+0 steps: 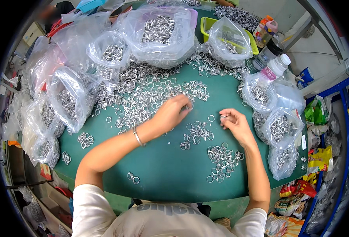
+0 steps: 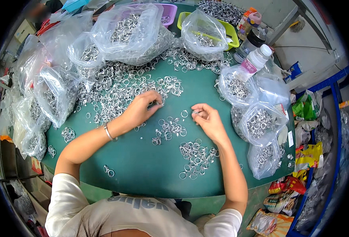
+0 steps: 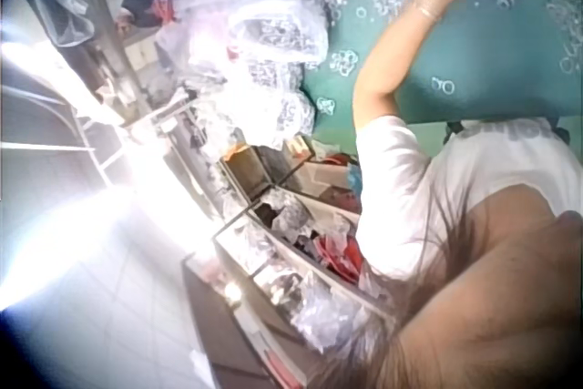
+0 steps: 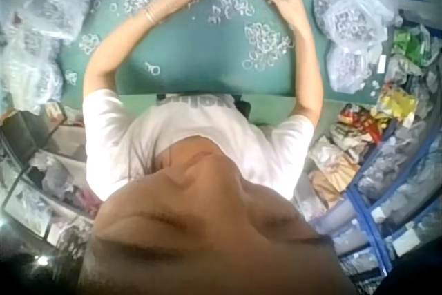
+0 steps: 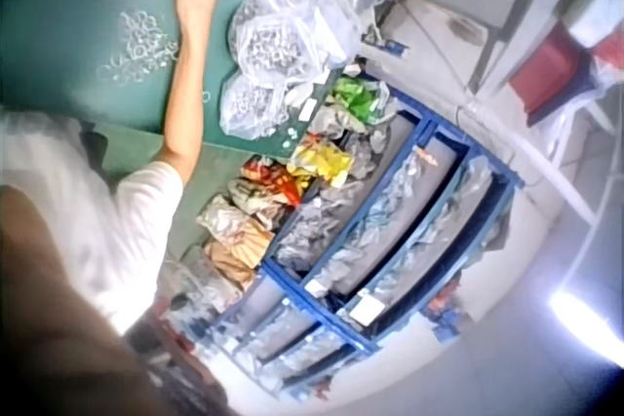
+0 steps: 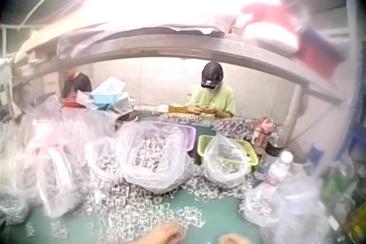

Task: The person sorts and organizes small metal rings on a green work surface by hand, pulling them from piles and grouping them together.

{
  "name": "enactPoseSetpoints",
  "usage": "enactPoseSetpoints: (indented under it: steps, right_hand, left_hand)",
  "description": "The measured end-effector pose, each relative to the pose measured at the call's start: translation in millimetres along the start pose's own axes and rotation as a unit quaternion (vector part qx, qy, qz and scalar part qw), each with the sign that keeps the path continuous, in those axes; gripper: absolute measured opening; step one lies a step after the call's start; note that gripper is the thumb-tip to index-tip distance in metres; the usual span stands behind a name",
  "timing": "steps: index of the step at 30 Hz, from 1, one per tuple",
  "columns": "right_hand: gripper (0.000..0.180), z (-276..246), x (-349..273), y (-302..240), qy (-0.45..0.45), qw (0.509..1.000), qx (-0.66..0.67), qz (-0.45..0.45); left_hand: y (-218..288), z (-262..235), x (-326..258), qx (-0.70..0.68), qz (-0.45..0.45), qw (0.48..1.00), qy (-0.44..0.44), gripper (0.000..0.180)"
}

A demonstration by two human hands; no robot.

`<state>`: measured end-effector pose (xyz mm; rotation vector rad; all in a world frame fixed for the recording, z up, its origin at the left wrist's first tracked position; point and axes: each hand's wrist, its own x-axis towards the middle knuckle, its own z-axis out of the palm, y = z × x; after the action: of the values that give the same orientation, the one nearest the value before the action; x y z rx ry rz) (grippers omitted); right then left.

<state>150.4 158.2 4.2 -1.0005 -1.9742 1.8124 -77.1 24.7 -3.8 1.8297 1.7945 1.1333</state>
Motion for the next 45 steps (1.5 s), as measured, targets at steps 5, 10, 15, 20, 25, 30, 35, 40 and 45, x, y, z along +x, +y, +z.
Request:
enactPoseSetpoints:
  steps: [5,10,15,20,25,30,35,40,45]
  right_hand:
    - [0.022,15.6,-0.3,-21.7,-0.138,0.982,0.113,0.062]
    - [0.023,34.5,-0.5,-53.5,-0.123,0.990,0.063,-0.006]
    - [0.027,63.8,-4.1,-60.7,-0.133,0.987,0.087,-0.011]
    - [0.023,96.8,-0.7,-34.0,-0.129,0.973,0.189,-0.026]
    - [0.020,112.5,-4.8,-43.9,-0.124,0.977,0.175,-0.011]
    - [0.015,79.3,-21.1,-43.1,-0.107,0.992,0.066,-0.030]
    - [0.012,43.3,-37.4,-37.4,-0.017,0.999,0.011,-0.029]
    - [0.015,3.8,-35.7,-30.7,0.047,0.991,-0.101,-0.080]
    - [0.020,1.5,-32.1,-23.7,0.046,0.947,-0.281,-0.146]
  left_hand:
    - [13.4,-5.1,-22.0,-0.041,-0.023,0.999,-0.003,0.039]
    - [5.2,-4.5,-38.8,0.051,0.036,0.998,-0.026,0.041]
    - [17.0,-12.7,-47.3,0.046,0.027,0.998,0.038,0.043]
    - [36.9,-21.9,-58.1,-0.104,-0.060,0.992,-0.028,0.043]
    - [34.1,-40.4,-72.8,-0.072,-0.038,0.995,0.055,0.032]
    - [37.5,-111.6,-110.9,0.046,-0.080,0.973,0.214,0.032]
    - [-17.1,-207.2,-139.3,0.318,-0.183,0.854,0.368,0.027]
    - [-28.0,-220.6,-157.5,0.422,-0.187,0.821,0.336,0.038]
    - [39.4,-120.5,-111.1,0.258,0.001,0.935,0.244,0.035]
